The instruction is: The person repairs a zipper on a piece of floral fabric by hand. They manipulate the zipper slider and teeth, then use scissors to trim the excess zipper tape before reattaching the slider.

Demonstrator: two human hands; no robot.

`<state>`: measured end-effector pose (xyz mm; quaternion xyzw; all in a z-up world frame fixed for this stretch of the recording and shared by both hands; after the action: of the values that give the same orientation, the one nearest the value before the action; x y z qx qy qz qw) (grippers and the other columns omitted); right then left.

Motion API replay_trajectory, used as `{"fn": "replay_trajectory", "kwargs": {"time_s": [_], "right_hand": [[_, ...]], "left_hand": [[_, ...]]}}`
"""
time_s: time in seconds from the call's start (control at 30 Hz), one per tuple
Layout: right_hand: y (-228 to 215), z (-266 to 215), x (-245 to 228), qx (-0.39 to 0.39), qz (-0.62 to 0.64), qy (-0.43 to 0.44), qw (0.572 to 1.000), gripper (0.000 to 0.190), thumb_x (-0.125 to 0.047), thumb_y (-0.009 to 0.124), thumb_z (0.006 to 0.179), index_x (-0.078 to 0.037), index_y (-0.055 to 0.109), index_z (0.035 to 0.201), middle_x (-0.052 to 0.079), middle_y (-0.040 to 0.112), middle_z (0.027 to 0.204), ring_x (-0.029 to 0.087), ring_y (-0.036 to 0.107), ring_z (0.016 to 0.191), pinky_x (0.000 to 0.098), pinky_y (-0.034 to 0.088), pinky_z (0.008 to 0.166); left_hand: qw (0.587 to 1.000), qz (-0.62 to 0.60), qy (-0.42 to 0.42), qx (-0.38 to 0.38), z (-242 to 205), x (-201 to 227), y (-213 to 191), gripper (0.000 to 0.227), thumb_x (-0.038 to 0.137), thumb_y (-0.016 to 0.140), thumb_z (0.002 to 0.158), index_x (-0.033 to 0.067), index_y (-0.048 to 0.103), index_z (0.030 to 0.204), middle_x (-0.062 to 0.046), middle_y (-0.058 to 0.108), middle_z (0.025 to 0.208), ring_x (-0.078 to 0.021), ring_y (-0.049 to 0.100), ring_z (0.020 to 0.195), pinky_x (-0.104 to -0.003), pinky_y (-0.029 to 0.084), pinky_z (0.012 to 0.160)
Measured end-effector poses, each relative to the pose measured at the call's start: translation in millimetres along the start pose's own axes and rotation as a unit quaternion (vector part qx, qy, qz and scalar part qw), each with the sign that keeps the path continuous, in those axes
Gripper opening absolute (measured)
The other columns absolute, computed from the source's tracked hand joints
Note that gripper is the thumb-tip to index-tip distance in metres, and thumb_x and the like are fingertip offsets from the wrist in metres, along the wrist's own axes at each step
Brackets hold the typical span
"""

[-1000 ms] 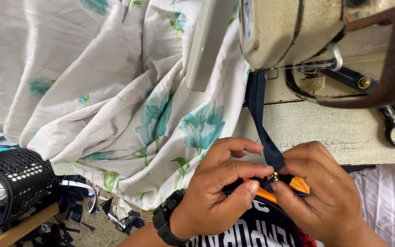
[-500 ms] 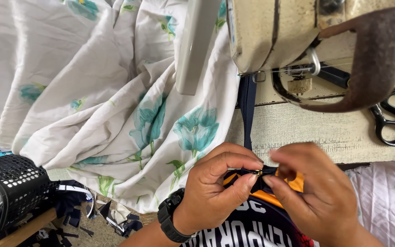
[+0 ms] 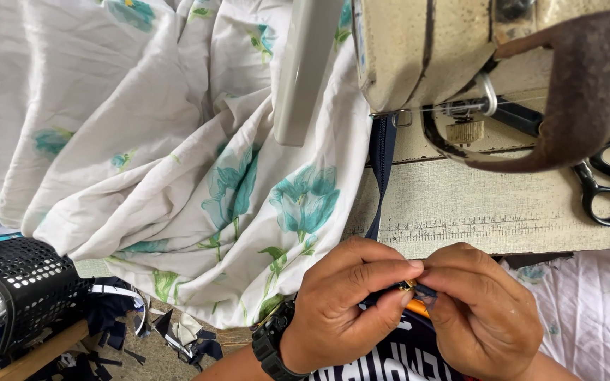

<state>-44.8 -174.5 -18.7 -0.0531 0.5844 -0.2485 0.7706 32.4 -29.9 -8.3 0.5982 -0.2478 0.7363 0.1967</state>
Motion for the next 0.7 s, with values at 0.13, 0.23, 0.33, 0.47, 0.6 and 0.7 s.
{"fn": "replay_trajectory", "kwargs": {"time_s": [0.13,0.23,0.33,0.47,0.6,0.7], "right_hand": [[1,0,-2,0.005,-0.011,-0.003,1.0,0.016,-0.01,0.054,0.094,0.004,0.062,0.096,0.018,0.065,0.088,0.026,0.068,0.073,0.033,0.06,0.07],[2,9,-7,-0.011,-0.03,0.0,0.999,0.018,-0.01,0.053,0.094,0.006,0.062,0.092,0.018,0.066,0.085,0.027,0.067,0.073,0.0328,0.059,0.069],[4,13,-4,-0.041,-0.037,0.018,0.998,0.019,-0.012,0.053,0.094,0.004,0.06,0.088,0.017,0.065,0.084,0.026,0.065,0.072,0.0311,0.055,0.067],[3,5,4,-0.045,-0.019,0.085,0.995,0.017,-0.014,0.053,0.095,0.001,0.057,0.087,0.015,0.065,0.087,0.023,0.065,0.073,0.029,0.052,0.069],[3,-15,19,-0.027,-0.055,0.14,0.988,0.019,-0.019,0.055,0.096,-0.002,0.06,0.103,0.011,0.072,0.099,0.018,0.07,0.073,0.0289,0.053,0.067],[2,-5,18,-0.014,-0.052,0.157,0.986,0.018,-0.019,0.058,0.095,-0.003,0.064,0.1,0.0,0.064,0.076,0.01,0.052,0.052,0.0251,0.044,0.052]], "left_hand": [[1.0,0.005,-0.004,0.002,0,0,2,0.024,0.011,0.063,0.102,0.0048,0.063,0.125,-0.013,0.07,0.108,-0.0245,0.072,0.095,-0.033,0.062,0.087],[0.999,0.023,-0.016,0.029,1,0,1,0.023,0.009,0.067,0.098,0.0044,0.063,0.121,-0.013,0.072,0.106,-0.0247,0.072,0.093,-0.033,0.062,0.088],[0.997,0.038,-0.048,0.056,1,-1,1,0.02,0.011,0.069,0.096,0.0062,0.066,0.115,-0.012,0.072,0.104,-0.0222,0.073,0.092,-0.031,0.062,0.086],[0.99,0.026,-0.121,0.072,0,-6,2,0.022,0.016,0.07,0.095,0.0096,0.068,0.116,-0.009,0.071,0.104,-0.0178,0.072,0.092,-0.028,0.061,0.084],[0.984,-0.004,-0.156,0.081,-3,-15,7,0.023,0.012,0.072,0.093,0.0092,0.07,0.116,-0.008,0.073,0.104,-0.016,0.073,0.093,-0.026,0.059,0.087],[0.968,-0.115,-0.193,0.108,-7,-24,10,0.023,0.006,0.071,0.094,0.0039,0.07,0.117,-0.01,0.07,0.105,-0.0166,0.07,0.094,-0.025,0.061,0.084]]}}
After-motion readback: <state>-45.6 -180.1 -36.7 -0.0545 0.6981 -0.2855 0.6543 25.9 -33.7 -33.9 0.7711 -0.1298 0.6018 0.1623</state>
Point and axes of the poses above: each hand's wrist, its own z-axis towards the middle knuckle, its own y-axis out of the palm, x = y × z, the point moved 4 cm from there along z, towards the middle knuckle
